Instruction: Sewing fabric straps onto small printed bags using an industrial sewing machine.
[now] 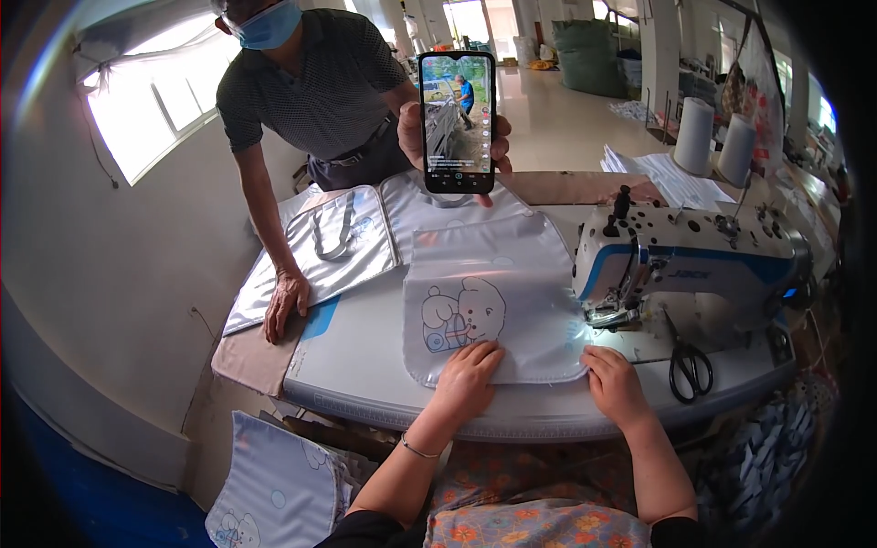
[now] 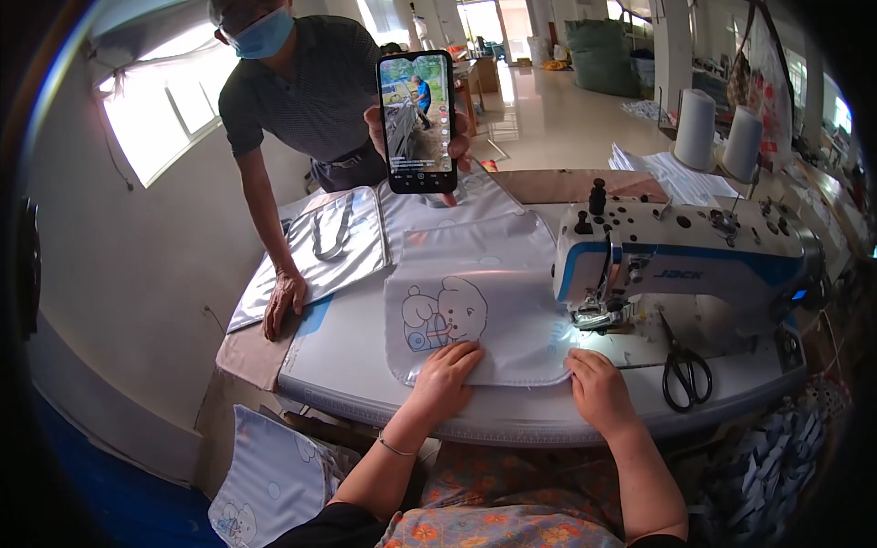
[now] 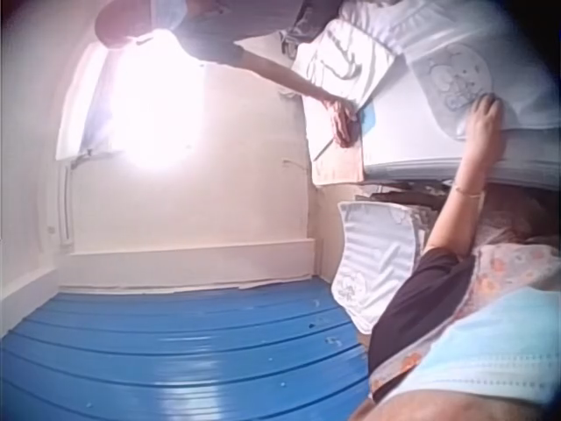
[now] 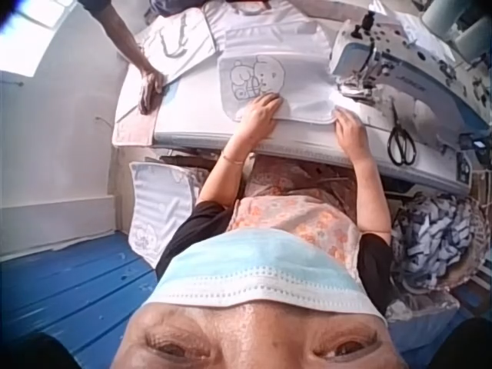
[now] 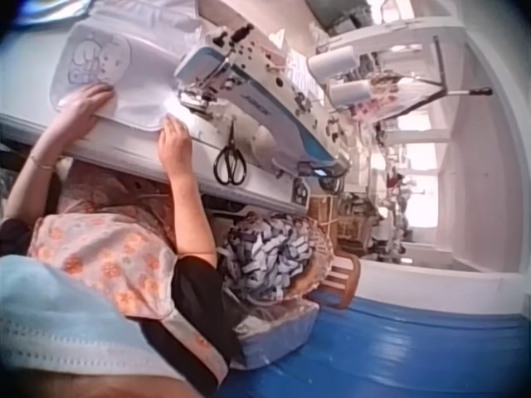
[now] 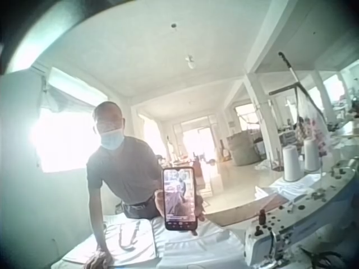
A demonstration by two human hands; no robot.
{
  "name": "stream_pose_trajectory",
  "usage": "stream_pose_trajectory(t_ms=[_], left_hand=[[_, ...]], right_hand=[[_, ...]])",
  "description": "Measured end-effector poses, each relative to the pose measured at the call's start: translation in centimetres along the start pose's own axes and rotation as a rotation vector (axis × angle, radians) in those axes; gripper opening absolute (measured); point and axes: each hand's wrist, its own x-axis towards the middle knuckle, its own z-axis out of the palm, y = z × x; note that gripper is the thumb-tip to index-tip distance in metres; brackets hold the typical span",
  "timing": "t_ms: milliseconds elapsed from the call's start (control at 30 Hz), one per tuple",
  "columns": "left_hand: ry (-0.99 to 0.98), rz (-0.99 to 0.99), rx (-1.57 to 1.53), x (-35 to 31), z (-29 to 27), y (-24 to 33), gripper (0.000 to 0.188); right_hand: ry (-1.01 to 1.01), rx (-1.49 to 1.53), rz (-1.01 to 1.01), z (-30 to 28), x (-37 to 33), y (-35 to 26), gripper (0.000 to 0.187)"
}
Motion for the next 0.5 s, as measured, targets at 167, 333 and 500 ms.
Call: stream_pose_trajectory(t_ms=[167,333,500], left_hand=[[0.007,0.004,0.000,0.07,-0.10,0.14,0.058],[0.012,0.008,0.003,0.03,-0.10,0.20,0.057],[0.005,0.004,0.004,0.06,-0.03,0.20,0.057]], right_hand=[[-0.005,-0.002,0.003,-0.06,-0.03,-0.03,0.023],[-0.004,0.000,0.002,0.07,-0.15,0.18,0.023],[-0.002,0.005,0.005,0.17,-0.18,0.27,0.023]])
